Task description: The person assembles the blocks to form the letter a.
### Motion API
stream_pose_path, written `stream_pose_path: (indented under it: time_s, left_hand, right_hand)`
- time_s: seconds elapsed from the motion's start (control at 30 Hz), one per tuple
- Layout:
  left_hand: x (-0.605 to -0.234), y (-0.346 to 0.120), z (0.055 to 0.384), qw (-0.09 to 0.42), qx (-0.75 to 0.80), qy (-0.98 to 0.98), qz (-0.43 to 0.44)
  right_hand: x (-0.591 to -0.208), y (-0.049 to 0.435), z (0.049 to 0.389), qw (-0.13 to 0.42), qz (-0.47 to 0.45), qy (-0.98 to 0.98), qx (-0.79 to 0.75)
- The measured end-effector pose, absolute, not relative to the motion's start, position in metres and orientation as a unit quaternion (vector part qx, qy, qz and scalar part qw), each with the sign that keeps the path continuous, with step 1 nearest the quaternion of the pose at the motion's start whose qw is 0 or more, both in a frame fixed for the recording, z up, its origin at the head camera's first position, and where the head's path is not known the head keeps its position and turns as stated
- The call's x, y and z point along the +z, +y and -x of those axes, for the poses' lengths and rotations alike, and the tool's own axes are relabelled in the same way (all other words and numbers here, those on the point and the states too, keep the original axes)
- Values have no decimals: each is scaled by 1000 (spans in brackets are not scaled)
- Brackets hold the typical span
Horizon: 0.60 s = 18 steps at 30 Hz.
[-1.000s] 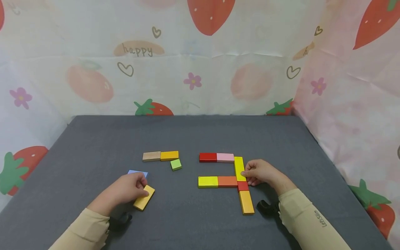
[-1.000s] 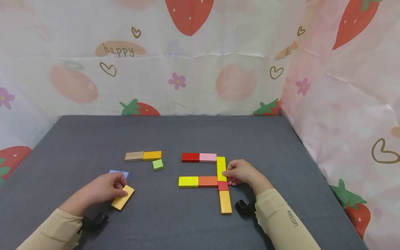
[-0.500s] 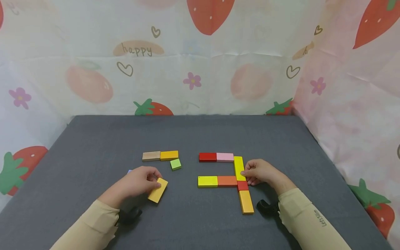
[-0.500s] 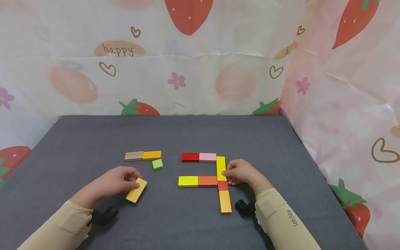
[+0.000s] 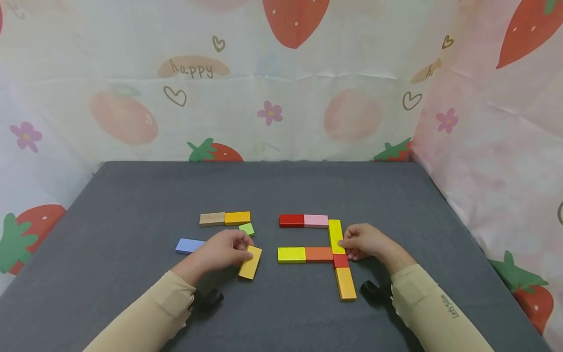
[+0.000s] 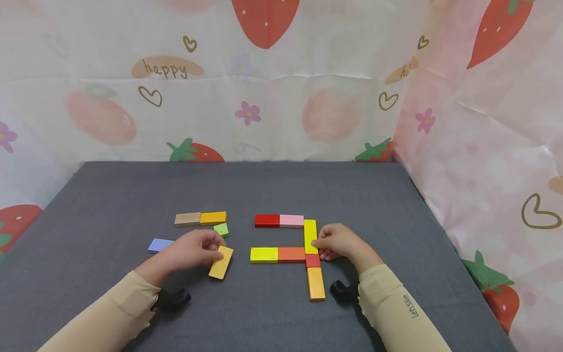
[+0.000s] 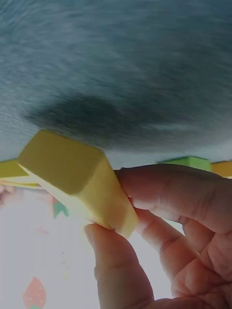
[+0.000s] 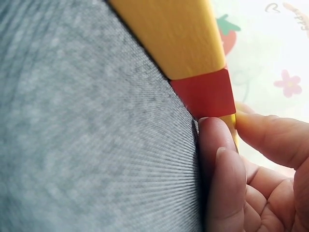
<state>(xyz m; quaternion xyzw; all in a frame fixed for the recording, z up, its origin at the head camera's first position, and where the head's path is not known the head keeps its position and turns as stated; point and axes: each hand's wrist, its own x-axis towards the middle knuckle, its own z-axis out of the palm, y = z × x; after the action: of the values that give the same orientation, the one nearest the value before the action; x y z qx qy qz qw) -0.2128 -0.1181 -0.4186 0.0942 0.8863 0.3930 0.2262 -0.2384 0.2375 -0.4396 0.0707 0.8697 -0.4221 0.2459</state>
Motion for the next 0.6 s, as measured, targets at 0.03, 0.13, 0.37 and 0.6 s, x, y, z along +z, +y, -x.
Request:
stream_pose_path:
  time_s: [0.03, 0.13, 0.37, 0.6]
  left_hand:
    - [-419, -115, 213, 229, 393, 886, -91]
    - [-422, -107, 214, 234, 392, 886, -78]
    - [-426, -91, 215, 238, 389, 888, -65]
    - [-428, -83, 214, 237, 372, 894, -76]
  right_hand:
    - [-440, 237, 238, 246, -72, 869, -422]
    - [-440, 238, 239, 247, -70, 869, -422]
    - [-440, 238, 239, 243, -72, 871, -421]
    - [-437, 237, 236, 245, -67, 871, -422]
